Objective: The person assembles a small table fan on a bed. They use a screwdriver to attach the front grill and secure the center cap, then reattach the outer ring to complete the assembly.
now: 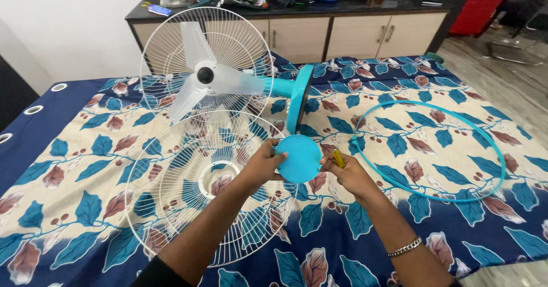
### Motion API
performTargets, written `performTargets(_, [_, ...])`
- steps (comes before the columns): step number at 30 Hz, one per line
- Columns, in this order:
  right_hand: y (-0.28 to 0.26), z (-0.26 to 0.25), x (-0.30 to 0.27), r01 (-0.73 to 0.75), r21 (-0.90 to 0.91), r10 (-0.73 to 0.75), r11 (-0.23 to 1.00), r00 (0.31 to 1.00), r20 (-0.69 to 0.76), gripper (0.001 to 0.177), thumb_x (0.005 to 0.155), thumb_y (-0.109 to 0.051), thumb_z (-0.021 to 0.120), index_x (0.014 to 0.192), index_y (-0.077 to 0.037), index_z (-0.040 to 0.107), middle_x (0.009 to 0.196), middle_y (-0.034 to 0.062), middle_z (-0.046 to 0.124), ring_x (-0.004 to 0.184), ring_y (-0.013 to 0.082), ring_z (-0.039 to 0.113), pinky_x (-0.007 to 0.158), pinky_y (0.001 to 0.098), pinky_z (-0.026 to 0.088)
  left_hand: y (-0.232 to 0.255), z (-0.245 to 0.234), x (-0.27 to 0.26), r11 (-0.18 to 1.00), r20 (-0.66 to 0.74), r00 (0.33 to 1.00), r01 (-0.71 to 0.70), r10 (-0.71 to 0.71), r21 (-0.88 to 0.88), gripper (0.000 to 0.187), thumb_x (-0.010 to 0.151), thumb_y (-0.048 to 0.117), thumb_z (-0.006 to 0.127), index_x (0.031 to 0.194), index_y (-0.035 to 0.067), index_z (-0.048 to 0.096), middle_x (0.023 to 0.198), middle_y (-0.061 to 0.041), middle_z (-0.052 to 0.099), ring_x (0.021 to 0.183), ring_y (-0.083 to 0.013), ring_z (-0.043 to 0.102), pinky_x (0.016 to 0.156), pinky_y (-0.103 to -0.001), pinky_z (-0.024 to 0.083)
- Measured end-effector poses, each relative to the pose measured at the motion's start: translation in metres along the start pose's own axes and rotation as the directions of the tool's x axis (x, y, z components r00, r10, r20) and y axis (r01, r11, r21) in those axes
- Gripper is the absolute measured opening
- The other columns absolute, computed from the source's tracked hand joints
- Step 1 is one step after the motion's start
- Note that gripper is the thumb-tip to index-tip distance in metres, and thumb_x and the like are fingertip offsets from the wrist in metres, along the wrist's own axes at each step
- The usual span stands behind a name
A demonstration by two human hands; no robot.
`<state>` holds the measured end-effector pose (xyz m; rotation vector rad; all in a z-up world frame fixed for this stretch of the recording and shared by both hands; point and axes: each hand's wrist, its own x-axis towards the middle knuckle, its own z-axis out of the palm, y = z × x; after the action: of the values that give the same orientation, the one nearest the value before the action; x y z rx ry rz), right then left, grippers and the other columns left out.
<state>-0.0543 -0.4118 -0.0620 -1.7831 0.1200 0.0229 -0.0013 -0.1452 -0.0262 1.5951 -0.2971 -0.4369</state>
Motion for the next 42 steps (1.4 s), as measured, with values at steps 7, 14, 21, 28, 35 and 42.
performTargets(7, [0.014, -0.042, -0.021, 0.086, 0.023, -0.083, 0.996, 0.991, -0.103, 0.027, 0.091, -0.030, 0.075, 0.098, -0.003, 0.074, 0.082, 0.0044, 0.071, 0.076, 0.0151, 0.070, 0.075, 0.0310, 0.055, -0.001, 0.051, 0.029, 0.966, 0.133, 0.981, -0.166, 0.141, 0.196, 0.054, 0.094, 0.028, 0.067, 0.138, 0.003, 0.049, 0.127, -0.019, 0.067, 0.114, -0.0308, 0.071, 0.079, -0.040, 0.064])
performTargets(14, [0.032, -0.095, -0.032, 0.000, -0.234, -0.038, 0.972, 0.987, -0.155, 0.031, 0.089, -0.033, 0.075, 0.094, -0.002, 0.075, 0.075, 0.0068, 0.073, 0.068, 0.0157, 0.071, 0.067, 0.0322, 0.055, -0.015, 0.070, 0.037, 0.548, 0.248, 0.820, -0.539, 0.517, 0.639, 0.047, 0.087, 0.026, 0.074, 0.128, 0.007, 0.061, 0.119, -0.014, 0.071, 0.115, -0.0338, 0.066, 0.095, -0.048, 0.053])
performTargets(21, [0.065, -0.110, -0.024, -0.031, -0.260, -0.013, 0.965, 0.986, -0.165, 0.033, 0.087, -0.034, 0.077, 0.090, -0.001, 0.074, 0.073, 0.0071, 0.075, 0.066, 0.0152, 0.074, 0.067, 0.0306, 0.059, -0.019, 0.084, 0.039, 0.325, 0.265, 0.831, -0.455, 0.488, 0.829, 0.031, 0.081, 0.028, 0.076, 0.109, 0.015, 0.071, 0.114, -0.007, 0.070, 0.119, -0.0310, 0.059, 0.105, -0.053, 0.038])
performTargets(28, [0.051, -0.103, -0.037, -0.044, -0.488, -0.079, 0.872, 0.971, -0.227, 0.034, 0.086, -0.037, 0.078, 0.097, -0.005, 0.078, 0.087, 0.0097, 0.075, 0.076, 0.0212, 0.074, 0.071, 0.0346, 0.056, -0.024, 0.078, 0.045, 0.272, 0.259, 0.809, -0.450, 0.528, 0.851, 0.027, 0.079, 0.025, 0.075, 0.104, 0.015, 0.073, 0.107, -0.007, 0.073, 0.116, -0.0303, 0.062, 0.112, -0.056, 0.033])
performTargets(35, [0.023, -0.085, -0.050, -0.024, -0.706, -0.157, 0.708, 0.969, -0.190, 0.029, 0.089, -0.039, 0.071, 0.109, -0.020, 0.080, 0.105, 0.0040, 0.076, 0.092, 0.0245, 0.073, 0.078, 0.0380, 0.055, -0.017, 0.093, 0.038, 0.265, 0.273, 0.866, -0.404, 0.418, 0.876, 0.021, 0.086, 0.024, 0.072, 0.105, 0.015, 0.074, 0.106, -0.006, 0.074, 0.112, -0.0283, 0.064, 0.110, -0.055, 0.036])
performTargets(42, [0.047, -0.075, -0.028, 0.205, -0.542, -0.223, 0.815, 0.974, 0.034, 0.025, 0.086, -0.022, 0.072, 0.108, -0.013, 0.080, 0.099, 0.0099, 0.080, 0.087, 0.0216, 0.078, 0.077, 0.0342, 0.057, -0.023, 0.108, 0.041, 0.282, 0.487, 0.795, -0.591, 0.362, 0.756, 0.043, 0.076, 0.024, 0.078, 0.116, 0.012, 0.069, 0.119, -0.009, 0.070, 0.113, -0.0301, 0.065, 0.098, -0.046, 0.046])
